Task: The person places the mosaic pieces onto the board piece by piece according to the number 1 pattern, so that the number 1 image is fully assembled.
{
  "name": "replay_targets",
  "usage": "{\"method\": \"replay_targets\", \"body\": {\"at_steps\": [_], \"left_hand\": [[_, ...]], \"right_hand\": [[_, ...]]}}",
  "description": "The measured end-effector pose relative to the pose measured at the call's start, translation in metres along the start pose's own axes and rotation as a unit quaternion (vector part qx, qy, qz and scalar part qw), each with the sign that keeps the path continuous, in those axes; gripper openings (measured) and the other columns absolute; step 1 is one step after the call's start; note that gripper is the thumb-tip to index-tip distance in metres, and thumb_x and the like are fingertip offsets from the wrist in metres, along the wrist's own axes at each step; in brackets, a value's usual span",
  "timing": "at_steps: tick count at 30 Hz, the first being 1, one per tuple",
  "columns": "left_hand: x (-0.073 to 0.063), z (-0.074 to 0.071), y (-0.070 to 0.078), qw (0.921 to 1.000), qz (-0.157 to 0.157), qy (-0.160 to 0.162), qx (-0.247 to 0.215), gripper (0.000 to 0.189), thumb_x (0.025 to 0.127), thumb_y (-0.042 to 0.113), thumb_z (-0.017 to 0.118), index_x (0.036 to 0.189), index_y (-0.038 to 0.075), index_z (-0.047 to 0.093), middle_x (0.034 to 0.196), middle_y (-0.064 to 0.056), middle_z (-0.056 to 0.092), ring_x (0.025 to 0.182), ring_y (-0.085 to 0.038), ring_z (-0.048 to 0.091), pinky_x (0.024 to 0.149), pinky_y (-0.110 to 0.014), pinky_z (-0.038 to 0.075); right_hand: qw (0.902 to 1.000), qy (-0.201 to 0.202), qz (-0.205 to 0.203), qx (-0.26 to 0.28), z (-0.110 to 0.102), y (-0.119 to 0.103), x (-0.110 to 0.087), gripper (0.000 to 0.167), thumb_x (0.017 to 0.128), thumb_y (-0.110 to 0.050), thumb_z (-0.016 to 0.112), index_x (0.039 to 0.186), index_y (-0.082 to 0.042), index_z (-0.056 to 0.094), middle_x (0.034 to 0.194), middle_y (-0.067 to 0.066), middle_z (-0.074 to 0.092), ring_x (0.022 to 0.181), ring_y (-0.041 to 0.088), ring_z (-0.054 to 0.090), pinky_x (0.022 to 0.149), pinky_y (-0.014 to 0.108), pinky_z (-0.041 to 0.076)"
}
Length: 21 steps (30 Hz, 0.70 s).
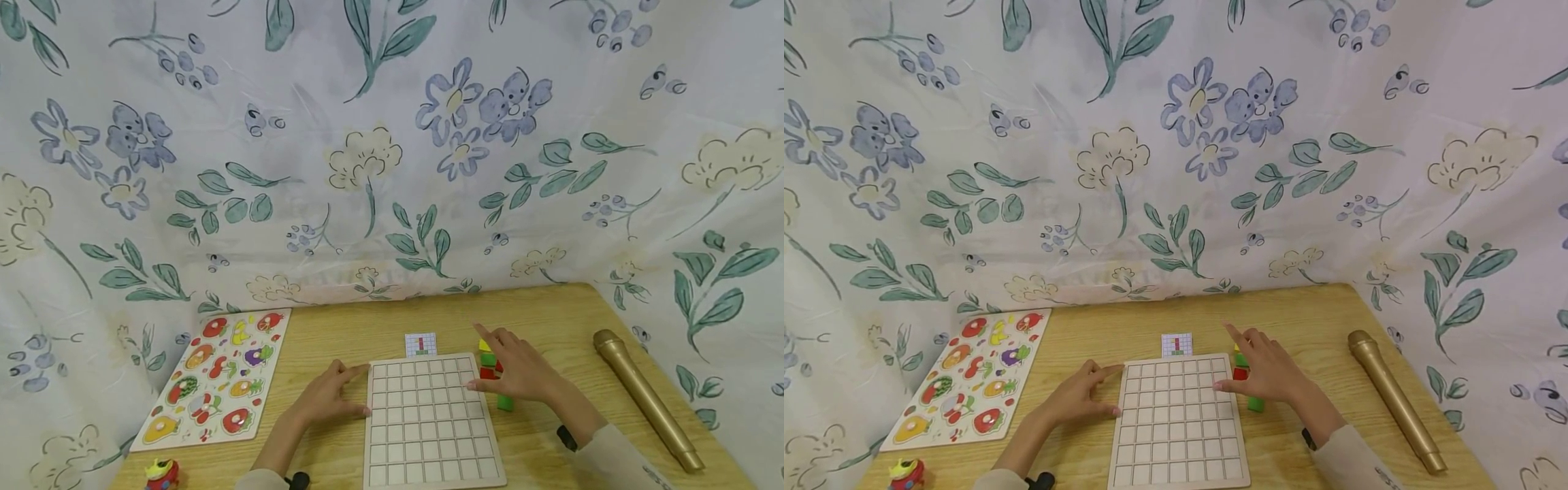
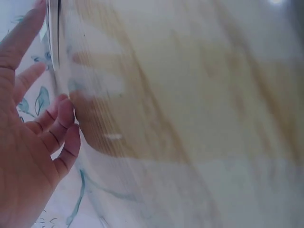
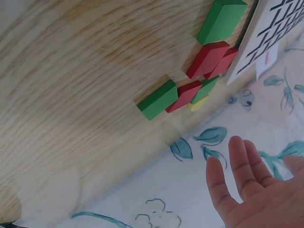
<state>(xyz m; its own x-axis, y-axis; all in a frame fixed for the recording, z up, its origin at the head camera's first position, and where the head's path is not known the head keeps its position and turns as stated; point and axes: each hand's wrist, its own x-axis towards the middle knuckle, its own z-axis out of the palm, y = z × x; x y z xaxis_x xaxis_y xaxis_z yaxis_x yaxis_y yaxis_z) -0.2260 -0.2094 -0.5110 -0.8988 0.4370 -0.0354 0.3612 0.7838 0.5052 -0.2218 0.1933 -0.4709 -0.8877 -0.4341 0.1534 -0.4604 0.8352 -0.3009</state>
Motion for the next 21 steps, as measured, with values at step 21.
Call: {"method": "replay_targets", "body": {"at_steps": [21], "left_hand": [[0.002,0.000,0.002,0.9998,0.017,-0.005,0.012,0.081,0.074,0.057,0.080,0.143,0.023,0.055,0.103,-0.004,0.043,0.072,-0.012,0.039,0.062,-0.027,0.034]], "right_hand": [[0.9962,-0.007,0.051,0.070,-0.008,0.024,-0.004,0.085,0.090,-0.056,0.066,0.152,-0.005,0.037,0.119,0.019,0.055,0.091,0.021,0.057,0.071,0.040,0.050]]}}
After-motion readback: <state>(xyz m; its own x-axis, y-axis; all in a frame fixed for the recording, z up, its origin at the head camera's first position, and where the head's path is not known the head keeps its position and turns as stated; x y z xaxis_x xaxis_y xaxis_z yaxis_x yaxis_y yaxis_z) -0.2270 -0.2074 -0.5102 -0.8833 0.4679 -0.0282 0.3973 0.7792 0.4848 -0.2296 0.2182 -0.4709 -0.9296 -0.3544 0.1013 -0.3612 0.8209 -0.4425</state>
